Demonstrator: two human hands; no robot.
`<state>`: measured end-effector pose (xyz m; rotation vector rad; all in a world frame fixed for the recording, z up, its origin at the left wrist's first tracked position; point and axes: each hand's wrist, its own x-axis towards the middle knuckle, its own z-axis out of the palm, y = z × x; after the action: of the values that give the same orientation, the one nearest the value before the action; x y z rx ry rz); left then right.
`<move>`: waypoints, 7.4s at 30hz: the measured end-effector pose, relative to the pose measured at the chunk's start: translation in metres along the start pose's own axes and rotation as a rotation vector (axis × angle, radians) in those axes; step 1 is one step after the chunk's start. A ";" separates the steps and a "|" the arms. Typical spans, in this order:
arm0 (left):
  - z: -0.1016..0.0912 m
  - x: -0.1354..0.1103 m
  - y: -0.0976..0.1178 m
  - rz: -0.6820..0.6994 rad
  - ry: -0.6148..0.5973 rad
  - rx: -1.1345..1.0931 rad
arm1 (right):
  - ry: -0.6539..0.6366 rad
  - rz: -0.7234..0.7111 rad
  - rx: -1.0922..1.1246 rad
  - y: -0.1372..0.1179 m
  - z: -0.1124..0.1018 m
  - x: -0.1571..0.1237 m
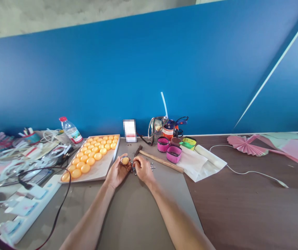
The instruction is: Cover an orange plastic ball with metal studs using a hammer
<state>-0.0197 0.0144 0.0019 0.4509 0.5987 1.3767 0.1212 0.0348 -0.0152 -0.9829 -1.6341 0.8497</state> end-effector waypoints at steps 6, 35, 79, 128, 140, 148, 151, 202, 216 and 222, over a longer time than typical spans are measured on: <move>0.001 -0.002 0.000 0.002 -0.002 0.020 | 0.057 0.031 0.020 0.003 0.000 0.001; 0.004 -0.005 0.000 0.017 -0.025 0.032 | 0.146 -0.028 0.061 0.008 0.002 0.004; 0.001 -0.005 -0.002 0.039 -0.100 0.130 | -0.040 0.293 0.552 -0.008 0.014 0.001; -0.002 -0.003 -0.007 0.069 -0.128 0.149 | -0.040 0.328 0.551 -0.011 0.014 -0.001; 0.001 -0.005 -0.006 0.063 -0.126 0.169 | -0.044 0.325 0.565 -0.012 0.013 -0.001; -0.002 -0.004 -0.006 0.070 -0.125 0.181 | -0.044 0.337 0.564 -0.013 0.014 -0.002; -0.002 -0.004 -0.007 0.069 -0.130 0.182 | -0.043 0.332 0.569 -0.012 0.015 -0.002; -0.004 -0.001 -0.003 0.092 -0.001 0.153 | 0.075 -0.005 -0.425 -0.007 -0.006 0.001; -0.003 0.000 -0.004 0.098 0.002 0.163 | -0.156 0.053 -0.886 -0.014 0.001 -0.007; -0.002 -0.002 -0.004 0.086 0.014 0.145 | -0.081 0.017 -0.843 -0.015 -0.001 -0.006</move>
<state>-0.0182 0.0120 -0.0018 0.5898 0.6998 1.4244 0.1197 0.0228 -0.0039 -1.5376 -2.1020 0.1727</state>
